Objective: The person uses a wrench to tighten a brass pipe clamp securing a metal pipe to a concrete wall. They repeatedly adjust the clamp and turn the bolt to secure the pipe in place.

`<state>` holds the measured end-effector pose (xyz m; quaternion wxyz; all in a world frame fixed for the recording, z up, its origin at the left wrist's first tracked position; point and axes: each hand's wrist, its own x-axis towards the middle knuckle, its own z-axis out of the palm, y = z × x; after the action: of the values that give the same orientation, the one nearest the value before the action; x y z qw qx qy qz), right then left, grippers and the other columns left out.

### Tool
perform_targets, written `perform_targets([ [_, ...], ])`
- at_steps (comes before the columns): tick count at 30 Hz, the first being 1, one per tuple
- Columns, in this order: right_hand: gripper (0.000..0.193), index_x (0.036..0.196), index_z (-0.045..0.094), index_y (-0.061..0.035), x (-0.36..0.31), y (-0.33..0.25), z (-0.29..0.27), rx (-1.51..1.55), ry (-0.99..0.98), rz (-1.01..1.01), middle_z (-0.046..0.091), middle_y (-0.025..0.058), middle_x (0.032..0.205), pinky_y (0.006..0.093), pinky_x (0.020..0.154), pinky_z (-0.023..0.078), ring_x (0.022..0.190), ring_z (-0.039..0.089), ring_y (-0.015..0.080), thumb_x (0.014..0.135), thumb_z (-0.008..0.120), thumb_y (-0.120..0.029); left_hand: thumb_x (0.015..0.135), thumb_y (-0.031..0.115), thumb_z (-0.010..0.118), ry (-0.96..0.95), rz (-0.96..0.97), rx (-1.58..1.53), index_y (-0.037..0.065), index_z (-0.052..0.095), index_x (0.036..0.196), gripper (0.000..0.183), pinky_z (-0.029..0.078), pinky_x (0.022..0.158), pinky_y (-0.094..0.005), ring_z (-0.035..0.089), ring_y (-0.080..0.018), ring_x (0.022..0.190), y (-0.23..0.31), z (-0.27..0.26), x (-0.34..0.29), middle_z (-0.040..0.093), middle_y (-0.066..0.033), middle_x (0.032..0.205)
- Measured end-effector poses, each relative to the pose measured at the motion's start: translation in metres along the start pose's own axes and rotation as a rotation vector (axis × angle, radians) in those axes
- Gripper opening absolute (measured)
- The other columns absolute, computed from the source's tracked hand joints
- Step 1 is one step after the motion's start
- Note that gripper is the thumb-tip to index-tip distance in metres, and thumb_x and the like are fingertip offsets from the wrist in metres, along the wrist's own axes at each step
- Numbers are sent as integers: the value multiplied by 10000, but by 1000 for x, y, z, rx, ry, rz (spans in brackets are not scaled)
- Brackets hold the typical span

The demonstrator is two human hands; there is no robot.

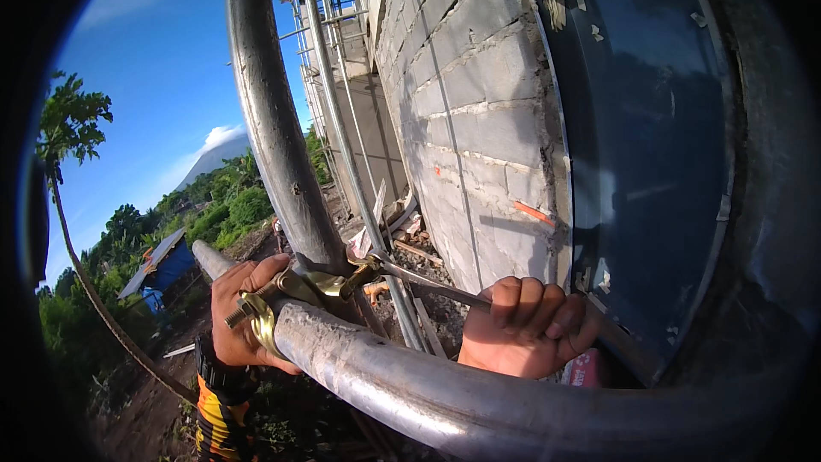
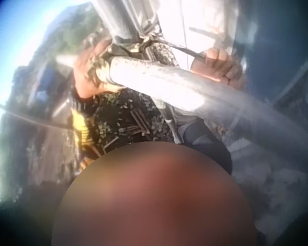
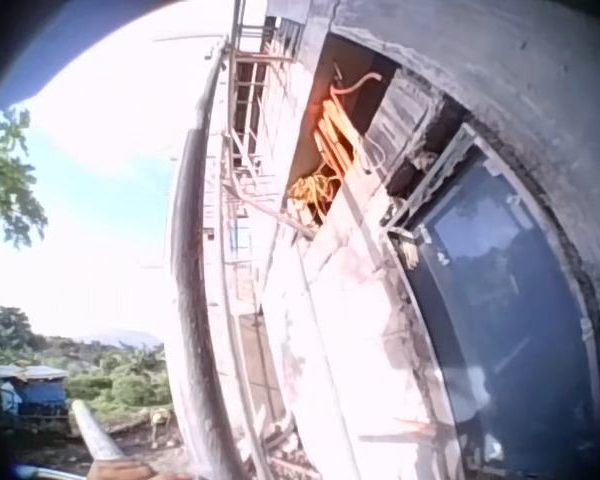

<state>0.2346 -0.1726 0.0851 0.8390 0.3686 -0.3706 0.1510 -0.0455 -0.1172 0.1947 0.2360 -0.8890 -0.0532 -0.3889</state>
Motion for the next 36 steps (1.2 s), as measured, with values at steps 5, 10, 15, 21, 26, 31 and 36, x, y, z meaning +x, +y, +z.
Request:
perform_targets([
  [5,395,748,465,-110,-37,8,-11,-64,-130,-61,300,17,542,339,629,307,572,280,157,1021,387,-384,470,681,850,17,-3,-2,1,615,1215,1036,454,596,-396,548,-278,573,-1,0,-2,505,-73,684],
  [10,379,737,430,-114,-37,12,3,134,24,-13,274,10,559,345,635,301,590,266,159,1005,390,-378,481,661,857,51,23,-7,2,622,1198,1002,450,580,-386,542,-270,552,0,1,2,499,-70,675],
  [15,415,705,383,-130,-29,-13,33,-104,-21,152,244,9,567,335,603,279,591,239,155,1020,392,-400,482,665,853,57,24,5,3,618,1204,1008,443,570,-380,536,-260,547,0,2,1,484,-64,667],
  [21,429,682,364,-152,-9,-1,12,149,26,196,235,-8,558,322,576,244,580,213,142,1007,434,-423,471,682,845,38,14,23,14,615,1218,1028,436,568,-384,527,-259,549,1,1,0,470,-63,663],
  [26,323,666,372,-150,-26,6,-13,209,13,108,265,-1,537,329,613,254,567,241,152,941,435,-308,462,699,835,48,21,28,14,611,1226,1051,435,574,-383,528,-264,558,1,1,1,474,-66,669],
  [31,293,694,408,-144,-50,5,-4,-4,47,36,311,4,550,334,672,271,566,252,149,941,383,-298,469,702,830,52,15,16,4,617,1216,1044,442,579,-385,532,-265,560,0,3,-1,485,-65,672],
  [36,426,743,416,-146,-43,2,9,-74,81,67,319,-1,562,338,610,265,554,247,150,1030,302,-439,480,690,835,48,32,14,-6,620,1207,1029,448,577,-380,537,-251,558,0,2,2,494,-60,672],
])
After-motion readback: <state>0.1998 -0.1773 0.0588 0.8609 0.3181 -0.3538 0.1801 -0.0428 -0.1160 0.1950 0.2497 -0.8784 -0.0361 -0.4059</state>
